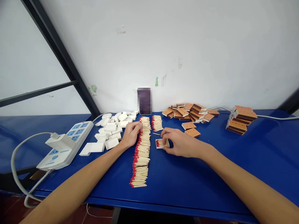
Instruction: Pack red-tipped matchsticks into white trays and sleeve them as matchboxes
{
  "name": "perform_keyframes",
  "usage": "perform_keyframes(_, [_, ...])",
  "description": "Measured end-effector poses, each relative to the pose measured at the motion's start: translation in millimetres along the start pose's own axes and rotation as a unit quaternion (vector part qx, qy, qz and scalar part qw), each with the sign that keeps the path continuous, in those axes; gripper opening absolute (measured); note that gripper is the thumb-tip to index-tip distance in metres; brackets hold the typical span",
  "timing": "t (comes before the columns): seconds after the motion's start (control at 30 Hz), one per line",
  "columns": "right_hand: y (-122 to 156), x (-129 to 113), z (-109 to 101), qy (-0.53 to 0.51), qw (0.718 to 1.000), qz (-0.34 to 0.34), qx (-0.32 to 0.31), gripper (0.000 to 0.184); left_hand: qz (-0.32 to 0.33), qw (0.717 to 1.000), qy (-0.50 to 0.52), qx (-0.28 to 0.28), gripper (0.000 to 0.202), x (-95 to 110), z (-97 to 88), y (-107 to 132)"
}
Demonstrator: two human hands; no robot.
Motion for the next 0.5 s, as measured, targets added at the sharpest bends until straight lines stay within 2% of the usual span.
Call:
perform_keyframes(0.13, [-0.3,-4.4,-1.5,0.005,1.0,-0.01,0.01,0.02,0.001,1.0,-0.007,0.002,0.041,0.2,0.2,0.3])
perform_keyframes(0.33, [-4.0,1.4,-7.7,0.06,0.995,0.007,0.073,0.029,0.001,1.0,-0.004,0.001,0.04,-0.2,0.9,-0.1])
perform_keyframes(0.5, [-8.9,18.1,1.4,0.074,0.996,-0.038,0.021,0.046,0.0,1.0,-0.003,0.003,0.04,-0.9,1.8,-1.2])
Point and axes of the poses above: each hand's wrist, its own y-axis away from the middle knuckle, its own z-axis out of the palm, x = y × z, the point moved 2 cm from there along -y, towards the middle knuckle, and after that the axes turned 10 degrees about -z, right-handed, at the moved point
